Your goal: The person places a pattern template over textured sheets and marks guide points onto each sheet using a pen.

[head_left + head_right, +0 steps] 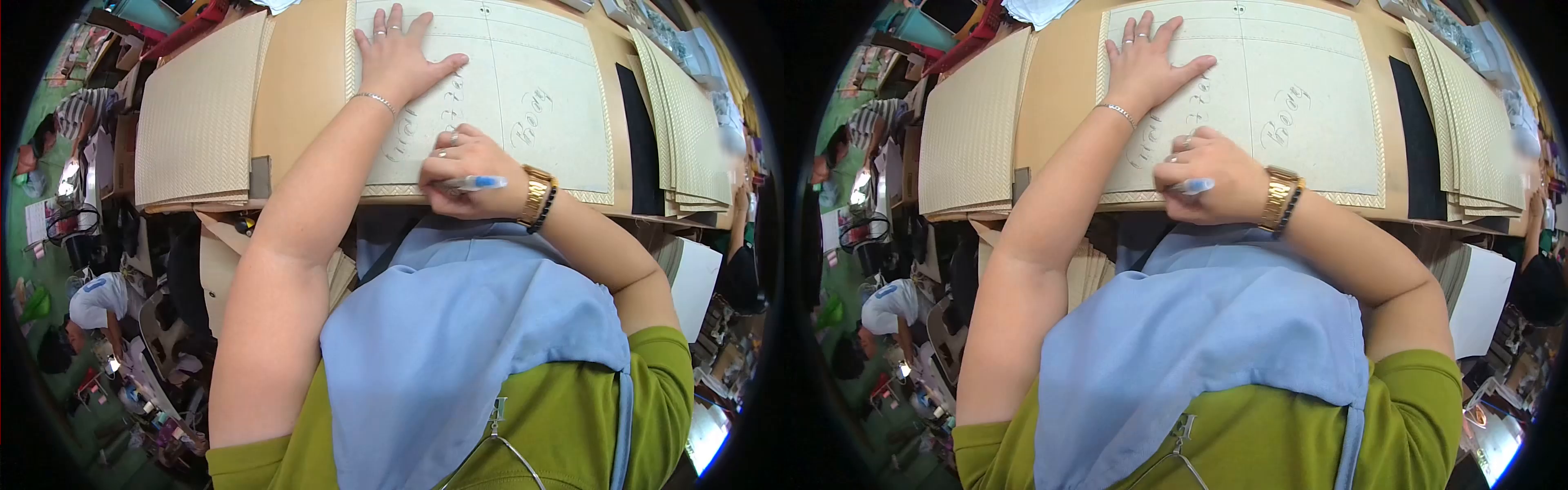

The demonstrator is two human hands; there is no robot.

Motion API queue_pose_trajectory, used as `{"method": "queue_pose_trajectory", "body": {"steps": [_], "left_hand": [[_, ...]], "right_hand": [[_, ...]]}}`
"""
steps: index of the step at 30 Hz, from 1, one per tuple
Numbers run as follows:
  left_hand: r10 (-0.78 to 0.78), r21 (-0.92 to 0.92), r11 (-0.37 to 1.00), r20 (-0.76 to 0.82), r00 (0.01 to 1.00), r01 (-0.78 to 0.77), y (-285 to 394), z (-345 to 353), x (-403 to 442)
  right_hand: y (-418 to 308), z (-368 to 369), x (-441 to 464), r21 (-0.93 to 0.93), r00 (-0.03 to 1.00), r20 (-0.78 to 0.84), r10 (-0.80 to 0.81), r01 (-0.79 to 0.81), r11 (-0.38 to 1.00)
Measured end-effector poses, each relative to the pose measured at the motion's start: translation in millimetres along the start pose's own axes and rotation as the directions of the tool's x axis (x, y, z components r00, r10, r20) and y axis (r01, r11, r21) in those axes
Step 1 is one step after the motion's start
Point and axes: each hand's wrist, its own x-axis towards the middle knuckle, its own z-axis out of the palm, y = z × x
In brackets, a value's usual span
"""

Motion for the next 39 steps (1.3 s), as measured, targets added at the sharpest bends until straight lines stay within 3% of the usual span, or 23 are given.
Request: {"method": "queue_pose_trajectory", "body": {"steps": [2, 8, 11, 14, 19, 23, 27, 31, 33, 35, 39], "left_hand": [[-0.008, 0.006, 1.000, 0.014, 1.000, 0.008, 1.3, -2.1, 0.7], [-0.025, 0.022, 0.999, 0.040, 0.999, 0.024, 2.7, -4.0, 1.9], [-0.030, 0.027, 0.999, 0.049, 0.998, 0.029, 3.9, -7.4, 0.1], [-0.039, 0.041, 0.999, 0.057, 0.998, 0.036, 4.5, -7.6, 0.8], [-0.024, 0.047, 0.999, 0.066, 0.998, 0.021, 5.5, -8.4, 0.2], [-0.037, 0.068, 0.997, 0.094, 0.995, 0.031, 6.7, -13.0, 0.7], [-0.033, 0.068, 0.997, 0.095, 0.995, 0.027, 5.9, -12.0, 0.8], [-0.030, 0.061, 0.998, 0.089, 0.996, 0.025, 3.7, -9.8, 1.8], [-0.032, 0.051, 0.998, 0.089, 0.996, 0.027, 4.0, -9.4, 1.8], [-0.033, 0.048, 0.998, 0.087, 0.996, 0.028, 3.9, -9.6, 1.9], [-0.030, 0.067, 0.997, 0.087, 0.996, 0.024, 3.3, -8.4, 1.9]], "right_hand": [[0.3, -13.4, -10.3, -0.030, 0.995, 0.072, 0.075, -0.073, 0.997], [-3.3, 25.9, 19.2, 0.005, 0.996, -0.021, -0.084, 0.084, 0.996], [-3.4, 24.3, 17.2, 0.013, 0.999, -0.005, -0.038, 0.038, 0.999], [-3.2, -13.1, -15.9, -0.015, 0.993, 0.017, 0.113, -0.113, 0.994], [0.3, -90.5, -104.1, 0.084, 0.896, -0.244, 0.372, -0.362, 0.928], [-2.1, -105.6, -163.3, 0.017, 0.813, -0.285, 0.508, -0.526, 0.850], [-6.4, -94.0, -160.1, -0.049, 0.854, -0.309, 0.419, -0.455, 0.889], [-2.3, -92.4, -159.8, -0.058, 0.869, -0.264, 0.419, -0.448, 0.892], [1.1, -102.7, -178.9, -0.002, 0.808, -0.326, 0.490, -0.519, 0.855], [2.9, -117.7, -196.7, -0.120, 0.785, -0.338, 0.519, -0.583, 0.804], [-1.5, -103.7, -179.1, -0.082, 0.830, -0.317, 0.458, -0.506, 0.859]]}}
